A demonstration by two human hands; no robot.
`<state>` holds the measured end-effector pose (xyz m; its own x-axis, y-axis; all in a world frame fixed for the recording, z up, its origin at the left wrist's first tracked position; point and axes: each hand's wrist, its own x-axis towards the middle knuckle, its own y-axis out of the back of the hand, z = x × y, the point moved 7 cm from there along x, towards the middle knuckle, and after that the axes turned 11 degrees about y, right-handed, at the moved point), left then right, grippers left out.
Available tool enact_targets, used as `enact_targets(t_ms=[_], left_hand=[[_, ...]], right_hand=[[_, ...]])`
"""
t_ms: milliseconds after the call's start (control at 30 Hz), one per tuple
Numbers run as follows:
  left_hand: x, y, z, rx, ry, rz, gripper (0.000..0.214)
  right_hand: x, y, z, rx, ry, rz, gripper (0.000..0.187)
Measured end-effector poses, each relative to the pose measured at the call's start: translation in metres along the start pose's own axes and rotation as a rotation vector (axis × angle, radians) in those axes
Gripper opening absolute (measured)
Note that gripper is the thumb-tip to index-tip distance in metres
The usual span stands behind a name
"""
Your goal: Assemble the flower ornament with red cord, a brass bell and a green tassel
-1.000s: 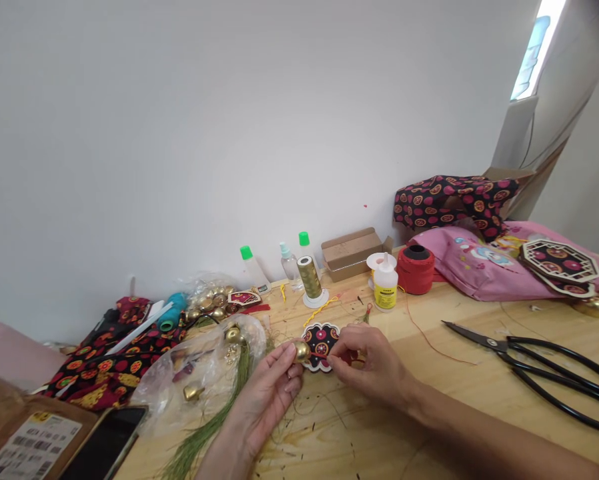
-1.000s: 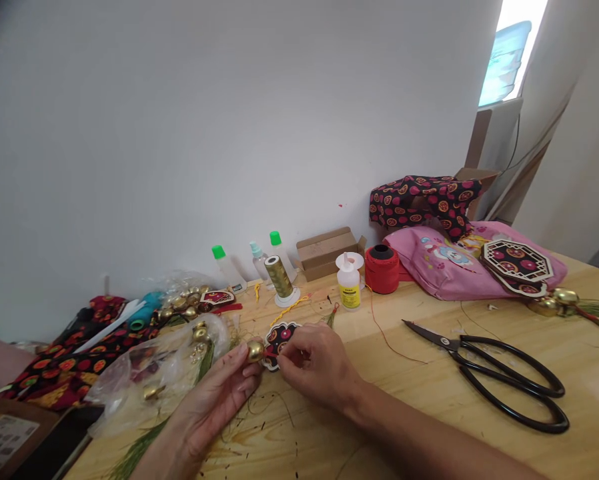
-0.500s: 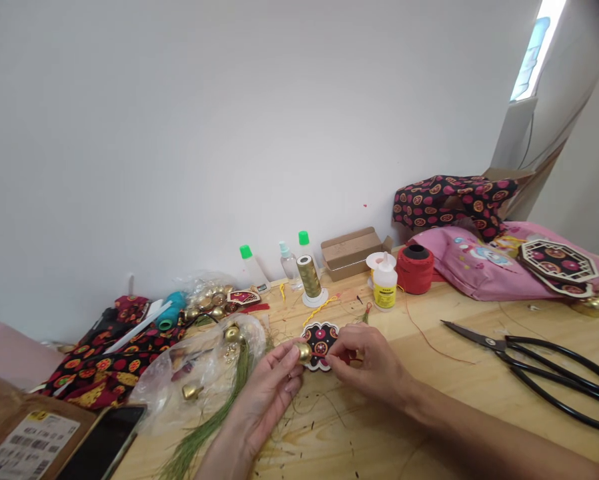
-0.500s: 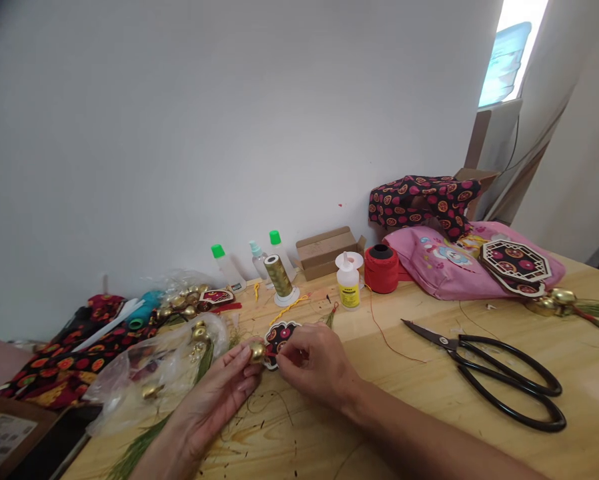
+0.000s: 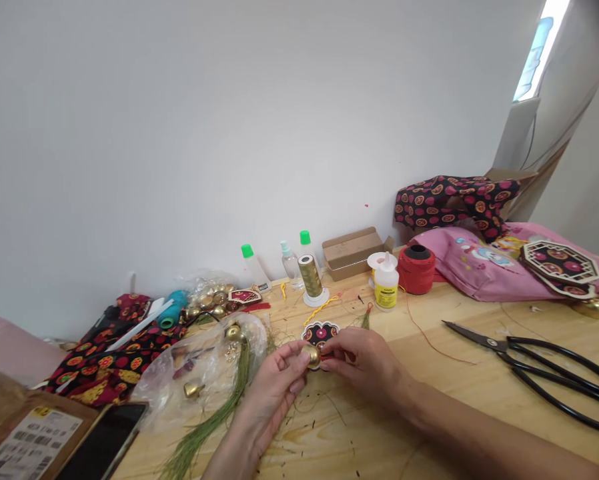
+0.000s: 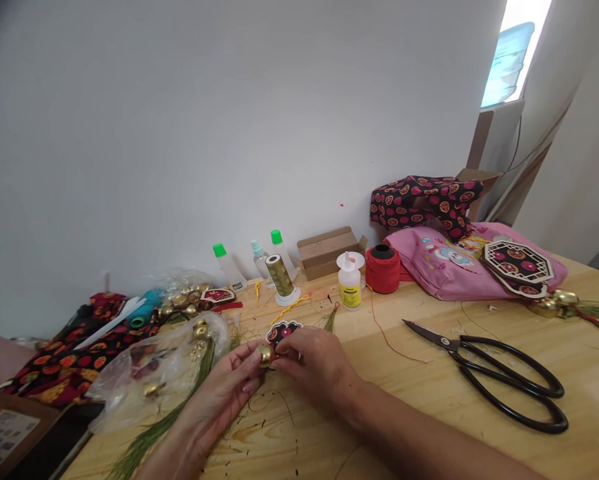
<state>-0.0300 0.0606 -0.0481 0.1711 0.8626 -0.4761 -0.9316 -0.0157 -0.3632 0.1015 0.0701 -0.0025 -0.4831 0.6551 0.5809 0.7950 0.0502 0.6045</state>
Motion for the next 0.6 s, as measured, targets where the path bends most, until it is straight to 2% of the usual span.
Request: enact_targets(t_ms=[167, 233, 333, 500, 600], left_hand=[[0.001, -0.002, -0.003, 0.047, -0.009, -0.004, 0.032], [0.001, -0.006, -0.004, 0.093, -0.015, -0.014, 0.030], [-0.002, -0.011, -0.003, 0.093, -0.026, -0.029, 0.028], [-0.006, -0.010, -0.001, -0.070, -0.017, -0.076, 0.035], [-0.007, -0.007, 0.001, -0.062, -0.031, -0.058, 0.029]], right_hand=[[0.000, -0.006, 0.002, 0.057, -0.032, -0.037, 0.035], [0.000, -0.006, 0.000, 0.064, -0.010, -0.036, 0.035], [-0.001, -0.007, 0.002, 0.114, -0.008, -0.042, 0.026], [-0.003, -0.013, 0.020, 0.461, -0.171, 0.000, 0.030], [-0.004, -0.019, 0.026, 0.633, -0.246, 0.008, 0.034]])
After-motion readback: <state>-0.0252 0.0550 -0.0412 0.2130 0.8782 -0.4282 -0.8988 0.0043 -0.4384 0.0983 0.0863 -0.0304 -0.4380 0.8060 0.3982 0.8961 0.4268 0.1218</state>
